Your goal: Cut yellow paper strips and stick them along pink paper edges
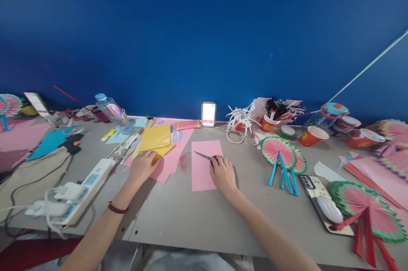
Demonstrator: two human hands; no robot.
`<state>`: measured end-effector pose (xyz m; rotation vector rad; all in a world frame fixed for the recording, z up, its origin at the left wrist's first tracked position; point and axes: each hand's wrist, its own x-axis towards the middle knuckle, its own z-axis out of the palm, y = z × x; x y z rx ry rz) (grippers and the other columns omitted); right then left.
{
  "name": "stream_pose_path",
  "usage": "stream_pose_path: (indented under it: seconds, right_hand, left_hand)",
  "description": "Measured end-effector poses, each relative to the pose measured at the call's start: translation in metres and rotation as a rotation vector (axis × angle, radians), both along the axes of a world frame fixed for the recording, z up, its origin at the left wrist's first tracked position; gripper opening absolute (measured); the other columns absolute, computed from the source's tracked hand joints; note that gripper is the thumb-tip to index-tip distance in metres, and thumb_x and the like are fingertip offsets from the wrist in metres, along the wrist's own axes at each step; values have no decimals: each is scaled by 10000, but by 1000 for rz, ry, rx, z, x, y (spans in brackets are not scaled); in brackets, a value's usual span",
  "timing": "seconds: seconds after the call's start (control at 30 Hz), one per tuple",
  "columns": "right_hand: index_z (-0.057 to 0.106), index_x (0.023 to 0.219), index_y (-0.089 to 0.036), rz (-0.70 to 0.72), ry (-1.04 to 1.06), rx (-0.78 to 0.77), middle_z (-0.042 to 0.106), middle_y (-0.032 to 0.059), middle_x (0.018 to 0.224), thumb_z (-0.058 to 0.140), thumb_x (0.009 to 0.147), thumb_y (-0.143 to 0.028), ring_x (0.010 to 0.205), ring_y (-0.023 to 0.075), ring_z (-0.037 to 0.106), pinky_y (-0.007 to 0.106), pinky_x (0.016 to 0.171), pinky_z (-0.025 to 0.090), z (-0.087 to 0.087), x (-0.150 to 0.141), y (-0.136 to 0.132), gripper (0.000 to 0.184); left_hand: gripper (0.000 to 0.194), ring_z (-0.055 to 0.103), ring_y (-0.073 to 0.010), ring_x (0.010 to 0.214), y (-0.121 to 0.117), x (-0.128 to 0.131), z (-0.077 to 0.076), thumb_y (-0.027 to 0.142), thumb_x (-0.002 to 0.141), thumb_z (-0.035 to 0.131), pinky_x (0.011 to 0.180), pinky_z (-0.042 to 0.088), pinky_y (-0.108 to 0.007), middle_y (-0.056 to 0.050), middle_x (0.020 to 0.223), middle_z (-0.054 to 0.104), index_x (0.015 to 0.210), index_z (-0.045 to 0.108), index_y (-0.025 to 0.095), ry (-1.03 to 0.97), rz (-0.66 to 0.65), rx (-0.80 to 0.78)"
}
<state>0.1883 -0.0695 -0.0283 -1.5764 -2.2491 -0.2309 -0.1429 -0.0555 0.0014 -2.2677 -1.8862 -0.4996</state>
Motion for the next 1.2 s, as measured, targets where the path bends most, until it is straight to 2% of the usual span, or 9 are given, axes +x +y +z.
stream_pose_path:
  seconds: [0.17,0.37,0.53,0.67,0.8,0.97,1.07,1.13,1.2]
  right_hand:
    - [590,1145,-185,22,108,-17,642,117,1090,427,924,-246,945,262,538,380,799,419,2,1,0,281]
    - [618,1089,-173,34,274,-90,656,109,1062,417,886,-151,954,246,564,383,847,453,0,8,6,286]
    - [655,1010,-175,25,385,-124,639,105,1079,482,852,-166,960,234,577,369,861,477,-5,15,11,235]
    - [676,979,-174,37,368,-153,638,102,1045,514,839,-170,940,229,574,356,839,474,-6,18,12,214]
    - [688,981,-189,11,316,-175,659,84,986,534,844,-182,904,228,564,346,805,452,0,19,11,205]
    - [704,989,-227,-66,220,-187,683,77,994,580,849,-244,919,253,566,361,791,416,9,19,9,188]
    - [692,982,-213,-74,252,-250,683,75,958,560,859,-237,889,222,598,312,768,418,12,17,7,183]
    - [678,946,-206,-110,291,-293,679,69,951,549,856,-243,859,199,615,276,720,414,12,15,6,161]
    - [655,897,-204,-158,332,-331,681,58,908,543,850,-277,811,186,626,252,657,399,11,13,6,141]
  left_hand:
    - [225,616,-244,776,-3,8,9,204,863,414,720,434,-356,-92,832,663,754,611,208,-63,-17,72]
    - [207,611,-185,655,-19,34,41,295,902,406,617,415,-279,-51,786,680,891,599,220,-208,-51,21]
    - [220,623,-180,868,-40,68,77,414,923,426,649,466,-248,-49,994,657,927,555,237,-787,-365,-379]
    - [312,547,-126,650,-32,90,86,534,873,480,542,442,-221,-7,780,574,858,504,223,-1219,-374,-387]
    - [327,537,-109,569,-9,104,70,545,834,541,488,431,-208,16,718,565,894,494,227,-1498,-244,-462]
    - [342,650,-219,654,14,117,27,494,728,643,524,510,-307,-104,776,680,814,594,168,-1583,-157,-766]
    - [288,603,-179,531,21,127,1,457,740,629,451,480,-286,-67,661,658,777,597,173,-1633,-76,-560]
    - [252,591,-159,519,24,132,-13,387,698,681,446,475,-266,-32,649,638,803,596,174,-1605,-104,-406]
    - [277,588,-148,538,25,135,-22,344,650,729,442,468,-248,-18,684,629,834,612,173,-1576,-133,-360]
